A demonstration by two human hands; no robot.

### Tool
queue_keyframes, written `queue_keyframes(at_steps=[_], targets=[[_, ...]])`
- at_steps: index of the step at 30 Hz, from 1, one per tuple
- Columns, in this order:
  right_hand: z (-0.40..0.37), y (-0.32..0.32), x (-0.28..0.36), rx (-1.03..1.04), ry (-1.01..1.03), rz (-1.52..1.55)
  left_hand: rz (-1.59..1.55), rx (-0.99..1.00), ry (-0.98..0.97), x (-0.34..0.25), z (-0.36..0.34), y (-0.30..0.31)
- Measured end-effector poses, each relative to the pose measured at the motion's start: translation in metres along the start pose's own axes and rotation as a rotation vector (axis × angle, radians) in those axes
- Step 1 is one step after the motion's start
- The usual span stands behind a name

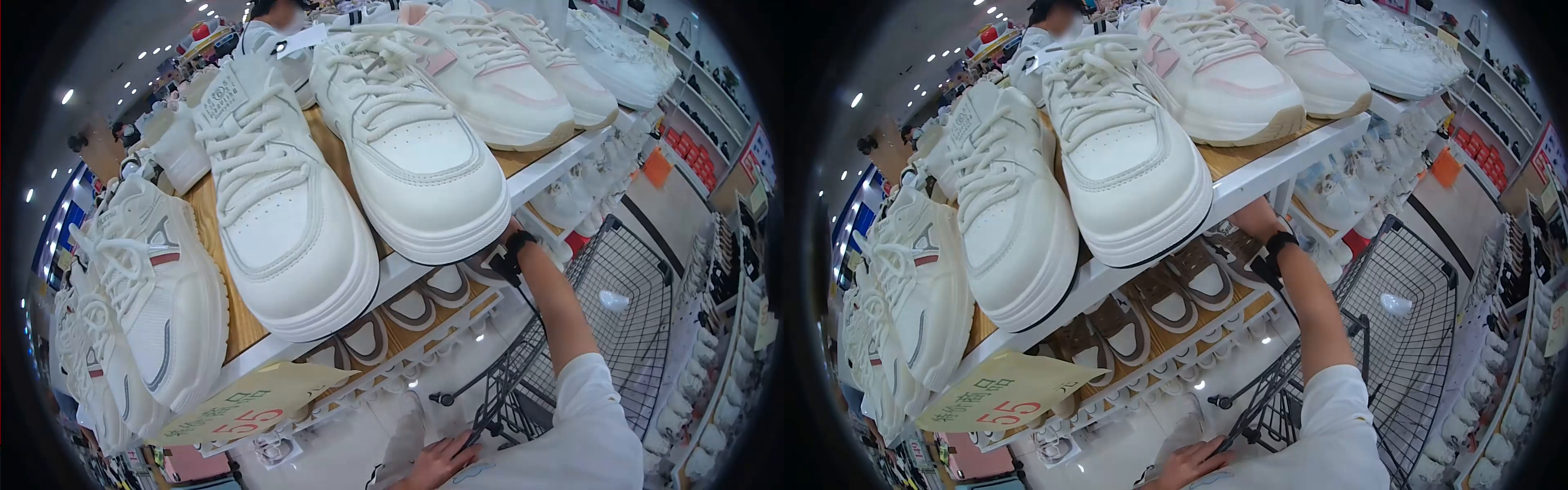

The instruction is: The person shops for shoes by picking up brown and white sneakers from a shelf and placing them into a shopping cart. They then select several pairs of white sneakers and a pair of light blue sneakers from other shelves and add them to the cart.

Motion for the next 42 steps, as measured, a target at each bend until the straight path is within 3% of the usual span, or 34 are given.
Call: queue_keyframes(at_steps=[5,7,11,19,25,31,42], targets=[[-0.035,-0.044,-0.032,-0.162,-0.036,0.204,-0.032,0.023,-0.005,-0.001,0.010,0.004],[-0.061,-0.048,-0.030,-0.063,0.095,-0.153,-0.037,-0.004,-0.008,-0.002,0.015,0.006],[-0.093,-0.052,-0.028,-0.001,0.002,-0.251,-0.016,-0.089,-0.050,-0.002,0.021,0.007],[-0.078,-0.079,-0.016,-0.182,-0.088,-0.274,0.012,-0.071,-0.087,0.001,0.021,0.005],[-0.076,-0.072,-0.015,-0.243,0.000,-0.187,-0.049,-0.108,-0.123,-0.001,0.034,0.008],[-0.080,-0.075,-0.023,-0.263,0.138,-0.151,-0.059,-0.086,-0.134,0.001,0.035,0.004],[-0.079,-0.071,-0.022,-0.233,0.093,-0.171,-0.143,-0.083,-0.107,-0.007,0.040,0.015]])
Point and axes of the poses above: each hand's wrist, its own z-axis towards the middle knuckle, its own y-axis out of the back of the hand, x = y × z, the point moved 2 cm from there along z, towards the middle knuckle, and after that the axes turned 1 degree about z, right-handed, at the moved point
